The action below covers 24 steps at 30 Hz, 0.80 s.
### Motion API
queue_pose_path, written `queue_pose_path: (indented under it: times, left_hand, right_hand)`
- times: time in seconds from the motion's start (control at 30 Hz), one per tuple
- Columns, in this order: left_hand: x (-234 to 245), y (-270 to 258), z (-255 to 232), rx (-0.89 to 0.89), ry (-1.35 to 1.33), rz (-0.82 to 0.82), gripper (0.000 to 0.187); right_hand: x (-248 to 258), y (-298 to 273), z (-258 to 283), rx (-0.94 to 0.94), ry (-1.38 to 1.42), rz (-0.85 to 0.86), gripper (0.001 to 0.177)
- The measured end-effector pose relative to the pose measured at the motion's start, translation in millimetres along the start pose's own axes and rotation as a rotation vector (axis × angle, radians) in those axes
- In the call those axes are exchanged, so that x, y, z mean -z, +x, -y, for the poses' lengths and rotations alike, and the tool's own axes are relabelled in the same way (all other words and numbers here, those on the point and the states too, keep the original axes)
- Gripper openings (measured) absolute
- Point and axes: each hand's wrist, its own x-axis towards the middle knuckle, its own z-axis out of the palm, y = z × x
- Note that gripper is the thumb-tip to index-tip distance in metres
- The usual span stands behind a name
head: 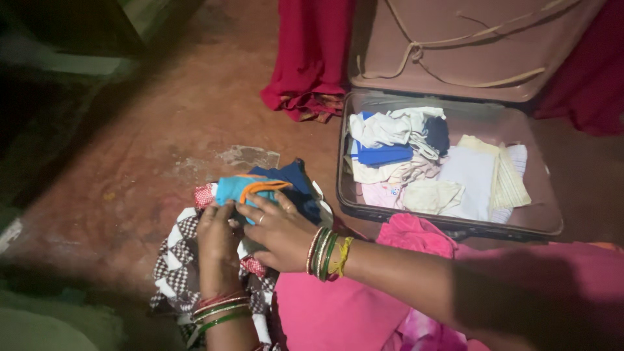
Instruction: The person sits on the floor and removes folded clothes from an open suitcase, placing them into a growing pile beside the suitcase. The person handles shirts, pants, and patterned garments one by one, stacking them on the floor.
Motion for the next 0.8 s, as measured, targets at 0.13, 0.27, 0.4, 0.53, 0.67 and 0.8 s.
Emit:
queue_pose_path:
  times: [0.13,0.27,0.4,0.53,0.67,0.8]
  left_hand:
    - [2,8,19,-0.196,0.302,-0.076,0.043]
    - [-6,-18,16,-0.527,0.895,-0.284,0.066]
    - [-24,-34,3,-0.617,1.232,-0.234,0.069]
    - [-31,-33,9,-0.481,1.486,-0.046,0.077]
    - [-24,-29,33,-0.338,1.612,0.02,0.08]
    - [-14,-23,50,-0.258,1.654,0.046,0.087]
  right_hand:
    - [-14,6,-13,-0.054,0.028,0.227,0.051]
    - [-33,17,-34,-0.082,0.078,0.182,0.073]
    - [-42,21,-47,-0.185,-0.008,0.221,0.1]
    - [-49,27,-58,-0.237,-0.023,0.277,0.106]
    - [-55,25,-72,-0.235,-0.013,0.348,0.103]
    - [-64,22,-84,-0.298,-0.004,0.479,0.101]
